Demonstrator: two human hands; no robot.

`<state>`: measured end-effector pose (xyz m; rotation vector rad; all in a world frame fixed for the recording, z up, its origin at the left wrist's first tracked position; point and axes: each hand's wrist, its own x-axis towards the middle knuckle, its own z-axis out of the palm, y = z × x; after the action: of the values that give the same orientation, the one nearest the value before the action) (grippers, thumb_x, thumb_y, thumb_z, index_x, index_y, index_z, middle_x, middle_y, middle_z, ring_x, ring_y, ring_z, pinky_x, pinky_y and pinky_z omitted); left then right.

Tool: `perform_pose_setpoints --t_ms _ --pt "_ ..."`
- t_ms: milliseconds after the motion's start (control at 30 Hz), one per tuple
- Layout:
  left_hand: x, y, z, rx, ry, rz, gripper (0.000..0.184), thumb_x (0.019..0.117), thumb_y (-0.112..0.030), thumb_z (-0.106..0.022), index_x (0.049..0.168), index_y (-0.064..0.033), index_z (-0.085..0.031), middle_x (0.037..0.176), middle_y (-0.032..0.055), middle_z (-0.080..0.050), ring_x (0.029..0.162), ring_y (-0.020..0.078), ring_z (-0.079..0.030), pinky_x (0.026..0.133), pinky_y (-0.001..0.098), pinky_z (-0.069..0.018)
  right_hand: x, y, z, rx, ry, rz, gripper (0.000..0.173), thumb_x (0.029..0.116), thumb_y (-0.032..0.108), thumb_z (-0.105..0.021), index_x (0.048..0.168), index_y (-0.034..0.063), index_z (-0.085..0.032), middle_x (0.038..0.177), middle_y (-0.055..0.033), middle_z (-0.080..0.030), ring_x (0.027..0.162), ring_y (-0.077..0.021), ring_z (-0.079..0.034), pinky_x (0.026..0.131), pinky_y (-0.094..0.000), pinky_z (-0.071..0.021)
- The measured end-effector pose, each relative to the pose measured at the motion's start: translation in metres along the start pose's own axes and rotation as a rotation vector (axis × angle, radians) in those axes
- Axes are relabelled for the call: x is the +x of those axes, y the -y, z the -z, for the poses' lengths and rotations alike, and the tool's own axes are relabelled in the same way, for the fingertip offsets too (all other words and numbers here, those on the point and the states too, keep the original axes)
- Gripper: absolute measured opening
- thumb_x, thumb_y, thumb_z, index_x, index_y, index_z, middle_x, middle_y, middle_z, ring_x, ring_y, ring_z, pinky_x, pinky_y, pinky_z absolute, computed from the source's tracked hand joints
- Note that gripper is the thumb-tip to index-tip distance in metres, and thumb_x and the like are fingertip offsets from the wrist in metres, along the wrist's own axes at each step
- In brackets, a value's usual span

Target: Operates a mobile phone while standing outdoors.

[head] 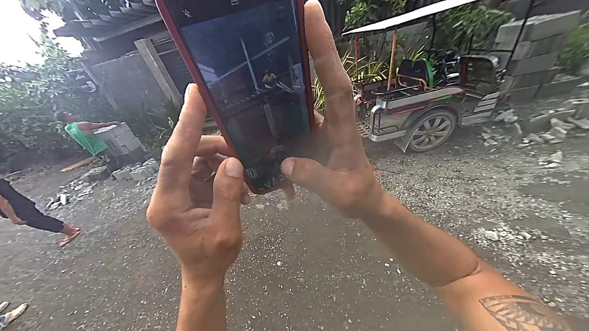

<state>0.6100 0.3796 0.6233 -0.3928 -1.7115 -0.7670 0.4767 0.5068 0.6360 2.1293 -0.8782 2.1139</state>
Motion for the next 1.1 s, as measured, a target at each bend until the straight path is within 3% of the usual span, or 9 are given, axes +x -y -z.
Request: perform_pose_setpoints --t_ms 100,200,433,600,800,1100 --pt "0.002 -0.001 0.01 0.002 -0.003 -0.01 0.058 0.1016 -0.01 -0.054 0.156 -0.0007 -0.036 0.117 0.0036 -0.065 0.074 0.0075 -0.063 0.057 0.0196 -0.0546 0.005 -0.002 -0.009 -0.004 0.011 0.009 0.111 0.0725 -0.015 -0.058 0.164 0.0093 0.0 0.159 -0.0158 -0.028 0.135 -0.0244 -0.05 0.099 -0.0415 -0.0577" --pt "0.002 -0.001 0.02 0.009 -0.01 -0.019 0.058 0.1017 -0.009 -0.053 0.156 -0.0005 -0.037 0.118 0.004 -0.066 0.077 0.0074 -0.064 0.059 0.0191 -0.0548 0.01 -0.007 -0.017 0.03 0.009 0.004 0.111 0.0726 -0.015 -0.057 0.164 0.0112 0.001 0.156 -0.0157 -0.033 0.128 -0.0239 -0.056 0.09 -0.0406 -0.0619" --pt "-0.001 0.001 0.036 0.017 -0.01 -0.007 0.058 0.1015 -0.008 -0.054 0.156 -0.0002 -0.036 0.117 0.0042 -0.066 0.075 0.0077 -0.063 0.058 0.0193 -0.0546 0.012 -0.015 -0.031 0.024 0.01 0.0 0.112 0.073 -0.015 -0.059 0.164 0.0101 0.002 0.157 -0.0159 -0.031 0.132 -0.025 -0.053 0.095 -0.0422 -0.0601" --pt "-0.002 0.003 0.041 0.02 -0.017 -0.003 0.058 0.1015 -0.01 -0.054 0.156 -0.0005 -0.037 0.118 0.004 -0.066 0.076 0.0076 -0.063 0.058 0.0192 -0.0544 0.014 -0.019 -0.037 -0.013 0.018 0.033 0.11 0.0723 -0.014 -0.059 0.164 0.0064 -0.001 0.161 -0.0164 -0.026 0.14 -0.0256 -0.045 0.105 -0.0431 -0.054" --pt "-0.004 0.006 0.044 0.016 -0.018 -0.017 0.057 0.1017 -0.01 -0.053 0.156 0.0003 -0.037 0.117 0.0037 -0.066 0.076 0.0076 -0.063 0.059 0.0196 -0.0544 0.013 -0.02 -0.04 0.035 0.02 0.003 0.112 0.0721 -0.017 -0.057 0.164 0.0099 0.0 0.158 -0.0162 -0.03 0.134 -0.0256 -0.051 0.098 -0.0425 -0.0582" --pt "-0.003 0.005 0.042 0.023 -0.016 -0.019 0.058 0.1017 -0.01 -0.053 0.156 0.0007 -0.036 0.118 0.004 -0.066 0.076 0.0076 -0.063 0.059 0.0194 -0.0545 0.014 -0.021 -0.038 0.034 0.029 0.027 0.111 0.0727 -0.016 -0.059 0.164 0.0078 -0.001 0.157 -0.016 -0.031 0.136 -0.0248 -0.049 0.102 -0.0426 -0.0559"
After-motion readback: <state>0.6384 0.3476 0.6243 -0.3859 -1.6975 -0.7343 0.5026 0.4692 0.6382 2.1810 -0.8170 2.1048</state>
